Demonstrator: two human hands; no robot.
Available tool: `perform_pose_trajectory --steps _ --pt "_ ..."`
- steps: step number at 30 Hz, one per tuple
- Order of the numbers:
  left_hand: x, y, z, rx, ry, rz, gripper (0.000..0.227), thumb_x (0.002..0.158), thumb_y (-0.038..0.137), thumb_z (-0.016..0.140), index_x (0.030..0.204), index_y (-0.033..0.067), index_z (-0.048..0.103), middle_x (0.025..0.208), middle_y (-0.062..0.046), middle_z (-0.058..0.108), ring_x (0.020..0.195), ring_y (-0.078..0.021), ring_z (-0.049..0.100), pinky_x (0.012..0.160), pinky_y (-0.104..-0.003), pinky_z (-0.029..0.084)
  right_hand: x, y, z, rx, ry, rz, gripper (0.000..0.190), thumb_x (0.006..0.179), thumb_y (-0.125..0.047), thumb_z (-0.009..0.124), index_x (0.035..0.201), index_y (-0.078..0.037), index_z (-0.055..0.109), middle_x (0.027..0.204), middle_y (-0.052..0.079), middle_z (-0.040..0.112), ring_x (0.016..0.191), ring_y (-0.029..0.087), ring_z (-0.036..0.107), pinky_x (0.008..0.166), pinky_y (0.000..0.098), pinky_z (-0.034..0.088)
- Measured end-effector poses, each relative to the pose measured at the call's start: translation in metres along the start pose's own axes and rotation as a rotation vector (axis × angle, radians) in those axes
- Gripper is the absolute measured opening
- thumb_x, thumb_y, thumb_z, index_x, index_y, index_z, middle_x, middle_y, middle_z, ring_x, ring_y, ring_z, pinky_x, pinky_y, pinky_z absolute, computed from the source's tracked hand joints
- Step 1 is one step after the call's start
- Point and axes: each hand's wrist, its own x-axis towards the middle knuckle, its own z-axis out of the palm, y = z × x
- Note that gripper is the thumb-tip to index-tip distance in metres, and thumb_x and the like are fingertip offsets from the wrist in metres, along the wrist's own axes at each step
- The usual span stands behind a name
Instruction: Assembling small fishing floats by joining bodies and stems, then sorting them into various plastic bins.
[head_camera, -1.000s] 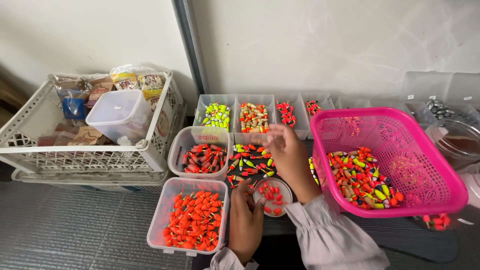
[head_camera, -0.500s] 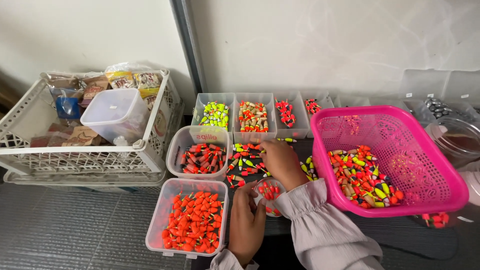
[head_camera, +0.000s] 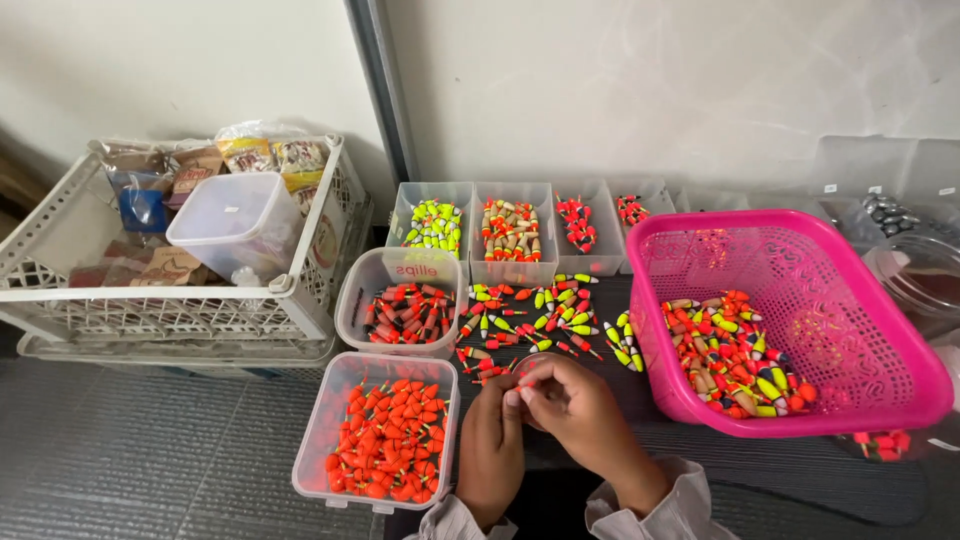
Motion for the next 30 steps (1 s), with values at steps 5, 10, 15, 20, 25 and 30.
perform_pose_trajectory --steps 5,10,15,20,25,30 --pt "0.002 0.002 0.000 0.056 -0.072 0.036 0.022 0.100 0.023 0.049 0.099 0.0090 0.066 0.086 -0.008 0.071 0.079 -0.0247 0.067 0.069 -0.036 0.049 -0.011 0.023 -0.013 -0.085 0.093 0.104 0.004 0.086 -0.004 0.071 0.090 -0.005 0.070 0.072 0.006 0.069 0.061 0.009 0.064 0.057 0.0244 0.058" --pt "-0.001 -0.007 0.003 0.024 -0.065 0.065 0.017 0.093 0.009 0.058 0.107 0.0099 0.066 0.088 -0.006 0.061 0.075 -0.0191 0.056 0.068 -0.032 0.047 -0.011 0.021 -0.016 -0.075 0.087 0.164 0.002 0.088 -0.003 0.067 0.087 -0.004 0.066 0.065 0.009 0.069 0.054 0.015 0.067 0.050 0.0265 0.055" --pt "0.001 -0.001 0.003 -0.104 -0.040 0.008 0.039 0.101 0.040 0.045 0.107 0.0054 0.061 0.097 -0.010 0.068 0.079 -0.0203 0.072 0.067 -0.032 0.060 -0.017 0.016 -0.016 -0.139 0.102 0.043 0.003 0.089 -0.007 0.068 0.086 -0.008 0.068 0.071 0.002 0.065 0.058 0.006 0.059 0.051 0.0226 0.052" --pt "0.000 -0.007 0.004 -0.043 -0.040 0.055 0.020 0.099 0.023 0.051 0.097 0.0070 0.062 0.091 -0.007 0.068 0.082 -0.0204 0.065 0.073 -0.033 0.052 -0.019 0.010 -0.014 -0.140 0.102 0.041 0.000 0.087 -0.007 0.069 0.088 -0.007 0.069 0.069 0.005 0.070 0.060 0.009 0.069 0.053 0.0236 0.055" --pt "-0.002 -0.007 0.003 -0.035 -0.078 0.102 0.015 0.096 0.008 0.054 0.110 0.0080 0.061 0.103 -0.008 0.063 0.085 -0.0195 0.060 0.076 -0.031 0.050 -0.019 0.008 -0.014 -0.122 0.111 0.109 0.001 0.088 -0.007 0.067 0.089 -0.006 0.067 0.064 0.008 0.069 0.052 0.013 0.066 0.051 0.0248 0.056" --pt "0.002 0.006 0.000 -0.063 -0.038 0.042 0.025 0.102 0.025 0.047 0.099 0.0068 0.063 0.092 -0.007 0.070 0.083 -0.0211 0.068 0.071 -0.033 0.052 -0.022 0.004 -0.010 -0.361 0.129 -0.157 0.005 0.085 -0.007 0.069 0.089 -0.011 0.069 0.080 0.000 0.071 0.066 0.009 0.062 0.061 0.0247 0.050"
